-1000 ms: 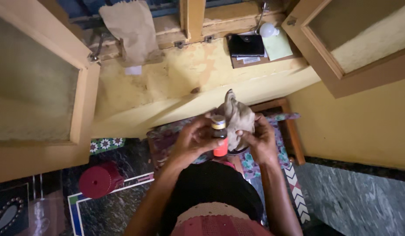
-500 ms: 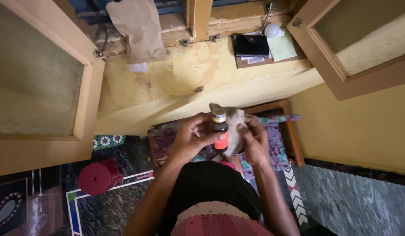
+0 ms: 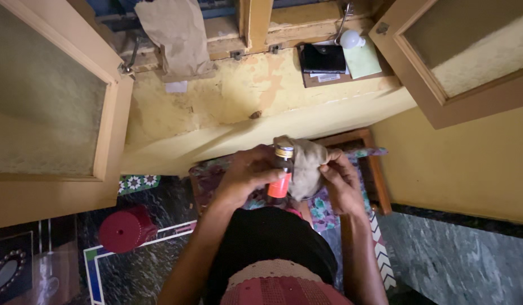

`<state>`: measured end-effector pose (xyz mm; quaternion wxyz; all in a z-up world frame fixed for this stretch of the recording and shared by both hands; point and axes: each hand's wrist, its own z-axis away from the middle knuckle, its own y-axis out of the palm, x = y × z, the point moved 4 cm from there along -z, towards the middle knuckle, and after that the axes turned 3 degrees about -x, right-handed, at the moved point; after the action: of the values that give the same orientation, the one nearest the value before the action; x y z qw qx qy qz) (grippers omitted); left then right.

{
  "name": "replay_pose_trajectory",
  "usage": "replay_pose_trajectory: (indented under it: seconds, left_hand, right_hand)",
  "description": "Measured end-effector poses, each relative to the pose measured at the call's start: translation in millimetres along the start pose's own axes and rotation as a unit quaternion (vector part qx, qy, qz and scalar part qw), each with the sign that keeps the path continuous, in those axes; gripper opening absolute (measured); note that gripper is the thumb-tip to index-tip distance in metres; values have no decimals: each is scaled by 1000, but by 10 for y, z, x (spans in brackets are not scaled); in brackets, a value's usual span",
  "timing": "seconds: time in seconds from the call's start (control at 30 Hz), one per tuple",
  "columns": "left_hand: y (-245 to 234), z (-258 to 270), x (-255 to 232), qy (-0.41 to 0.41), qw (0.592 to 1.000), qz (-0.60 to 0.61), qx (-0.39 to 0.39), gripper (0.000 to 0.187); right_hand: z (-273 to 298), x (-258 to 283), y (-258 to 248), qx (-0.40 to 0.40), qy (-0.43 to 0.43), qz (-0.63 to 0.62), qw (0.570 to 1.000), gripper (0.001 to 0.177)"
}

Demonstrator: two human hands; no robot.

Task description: The person cleans a lightbulb, a wallet, and a small bottle using a cloth and a bowl of water, then wipes the bars of a window.

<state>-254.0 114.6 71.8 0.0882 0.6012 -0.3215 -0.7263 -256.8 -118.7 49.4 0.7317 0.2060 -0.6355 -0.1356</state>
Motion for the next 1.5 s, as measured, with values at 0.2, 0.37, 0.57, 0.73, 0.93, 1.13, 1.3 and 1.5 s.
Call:
replay_pose_trajectory:
  seconds: [0.2, 0.37, 0.57, 0.73, 0.93, 1.13, 1.3, 1.5]
  left_hand:
    - [-381, 82, -31, 26, 990, -96, -99, 28]
    - [-714, 275, -316, 39, 983, -69, -167, 23]
    - [-486, 282, -595, 118, 988, -39, -93, 20]
    - [-334, 179, -495, 84, 991, -62, -83, 26]
    - [-404, 180, -416, 75, 985, -110, -107, 39]
    - [-239, 206, -560, 150, 964, -142, -167, 43]
    - [-116, 238, -591, 243, 894, -300, -227, 49]
    - [187, 321, -723, 364, 819, -365, -251, 54]
  right_hand:
    - [-85, 151, -381, -138, -78, 208, 965, 9]
    - [-252, 283, -794, -170, -41, 37, 984, 14]
    - [-91, 72, -494, -68, 28, -44, 996, 34]
    - [-112, -511, -273, -89, 89, -45, 991, 36]
    - [-235, -120, -258, -66, 43, -72, 994, 37]
    - [122, 29, 299, 70, -31, -34, 997, 39]
    - [154, -44, 789, 124, -149, 181, 964, 40]
    - [13, -118, 943, 129, -160, 230, 951, 42]
